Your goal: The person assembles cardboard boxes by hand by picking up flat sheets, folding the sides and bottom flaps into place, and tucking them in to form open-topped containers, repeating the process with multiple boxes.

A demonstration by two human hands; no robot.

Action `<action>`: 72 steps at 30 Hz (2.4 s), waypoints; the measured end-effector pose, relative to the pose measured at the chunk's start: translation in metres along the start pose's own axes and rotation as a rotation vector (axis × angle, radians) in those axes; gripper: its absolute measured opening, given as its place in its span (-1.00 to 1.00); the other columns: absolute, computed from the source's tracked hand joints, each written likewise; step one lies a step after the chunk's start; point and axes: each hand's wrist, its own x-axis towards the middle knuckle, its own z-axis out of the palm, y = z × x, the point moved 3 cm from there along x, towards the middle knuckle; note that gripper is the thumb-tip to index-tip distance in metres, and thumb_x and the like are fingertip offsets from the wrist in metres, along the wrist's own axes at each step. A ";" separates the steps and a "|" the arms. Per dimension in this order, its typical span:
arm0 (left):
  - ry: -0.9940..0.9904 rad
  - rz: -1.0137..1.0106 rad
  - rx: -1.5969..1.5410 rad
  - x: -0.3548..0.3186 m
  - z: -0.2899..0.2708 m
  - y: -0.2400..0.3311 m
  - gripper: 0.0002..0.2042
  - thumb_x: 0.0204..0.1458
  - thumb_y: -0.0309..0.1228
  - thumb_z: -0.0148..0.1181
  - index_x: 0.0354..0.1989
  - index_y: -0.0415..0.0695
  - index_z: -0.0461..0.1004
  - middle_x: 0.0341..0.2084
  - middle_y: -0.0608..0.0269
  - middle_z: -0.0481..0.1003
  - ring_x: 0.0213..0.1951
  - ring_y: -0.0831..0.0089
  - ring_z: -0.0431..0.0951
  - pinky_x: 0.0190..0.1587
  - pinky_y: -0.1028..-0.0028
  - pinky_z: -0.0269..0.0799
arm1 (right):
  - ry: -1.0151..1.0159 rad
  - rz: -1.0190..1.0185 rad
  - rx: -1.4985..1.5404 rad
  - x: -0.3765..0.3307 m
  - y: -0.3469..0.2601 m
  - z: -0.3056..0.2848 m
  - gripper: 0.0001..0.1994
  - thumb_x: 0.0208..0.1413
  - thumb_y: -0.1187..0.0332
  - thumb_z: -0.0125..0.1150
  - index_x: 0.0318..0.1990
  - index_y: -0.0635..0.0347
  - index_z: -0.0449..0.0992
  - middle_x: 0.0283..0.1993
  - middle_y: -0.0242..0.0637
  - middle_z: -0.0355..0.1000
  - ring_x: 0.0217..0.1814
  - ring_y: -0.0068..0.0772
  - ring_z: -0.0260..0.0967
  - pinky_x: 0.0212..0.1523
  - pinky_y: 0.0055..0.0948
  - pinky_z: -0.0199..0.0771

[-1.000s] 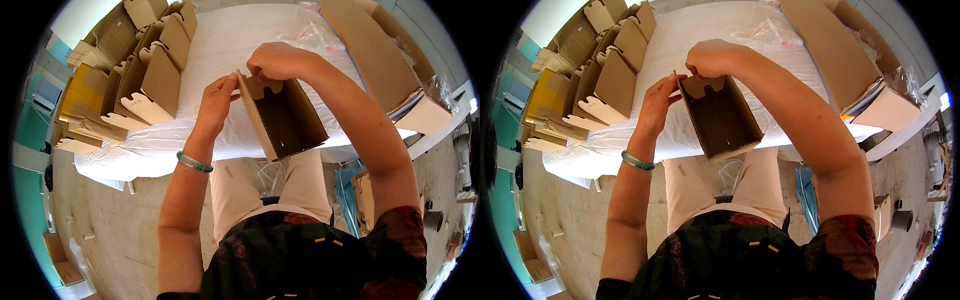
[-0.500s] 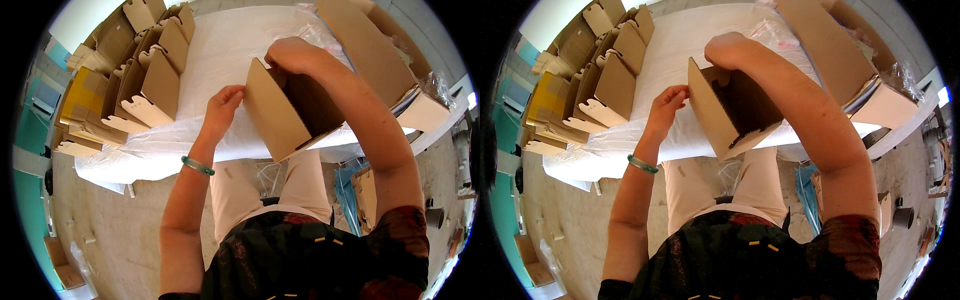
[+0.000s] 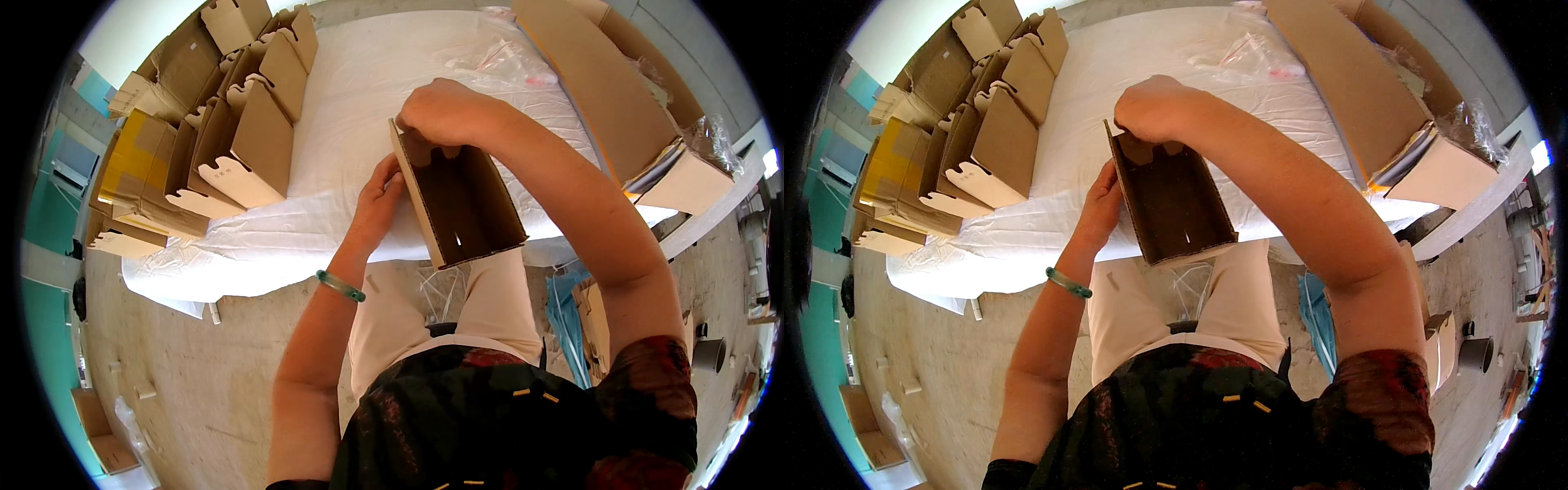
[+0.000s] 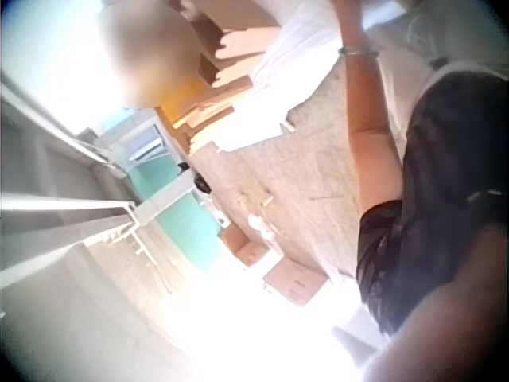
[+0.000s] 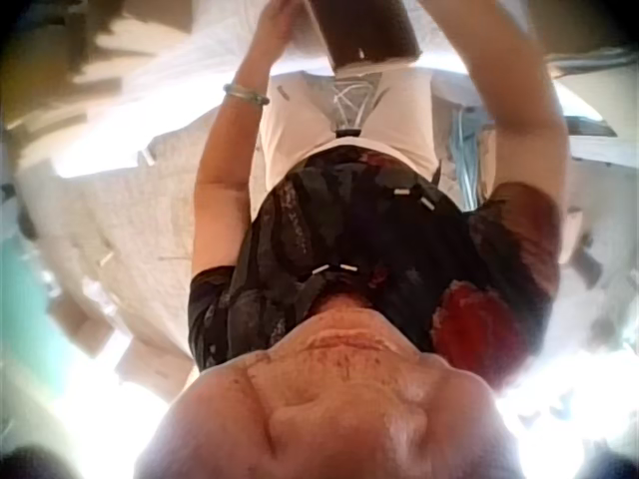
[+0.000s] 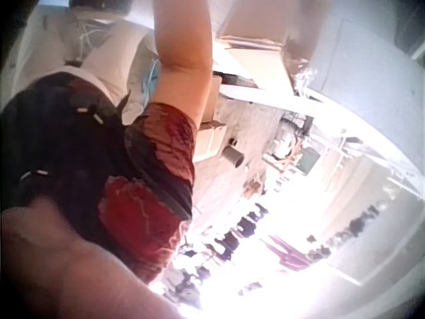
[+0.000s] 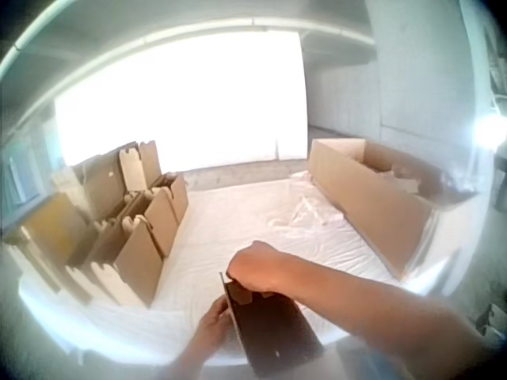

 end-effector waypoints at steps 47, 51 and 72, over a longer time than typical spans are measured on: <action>0.187 0.112 -0.066 -0.009 -0.006 0.006 -0.41 0.33 -0.19 -0.06 0.43 -0.19 -0.03 0.39 0.01 0.07 0.33 0.23 0.21 0.28 0.33 0.24 | 0.561 0.313 1.266 -0.139 0.029 0.155 -0.47 0.21 0.49 0.15 0.34 0.21 0.23 0.12 -0.19 0.40 -0.07 -0.48 0.46 -0.05 -0.48 0.48; 0.167 0.128 -0.025 0.021 -0.009 0.019 -0.26 0.30 0.12 -0.23 0.47 -0.15 -0.14 0.43 -0.02 -0.01 0.42 0.12 0.05 0.39 0.19 0.09 | 0.696 0.362 1.319 -0.153 0.021 0.180 -0.45 0.20 0.48 0.17 0.34 0.20 0.20 0.13 -0.18 0.41 -0.07 -0.49 0.48 -0.06 -0.46 0.48; 0.269 0.046 0.018 -0.070 -0.016 0.012 -0.38 0.34 0.05 -0.24 0.29 -0.28 0.24 0.12 0.01 0.39 0.13 0.25 0.41 0.12 0.31 0.39 | 0.701 0.250 1.497 -0.126 0.059 0.135 -0.12 0.26 -0.33 -0.25 0.43 0.31 0.02 0.44 -0.04 0.10 0.49 -0.14 0.02 0.38 -0.09 0.09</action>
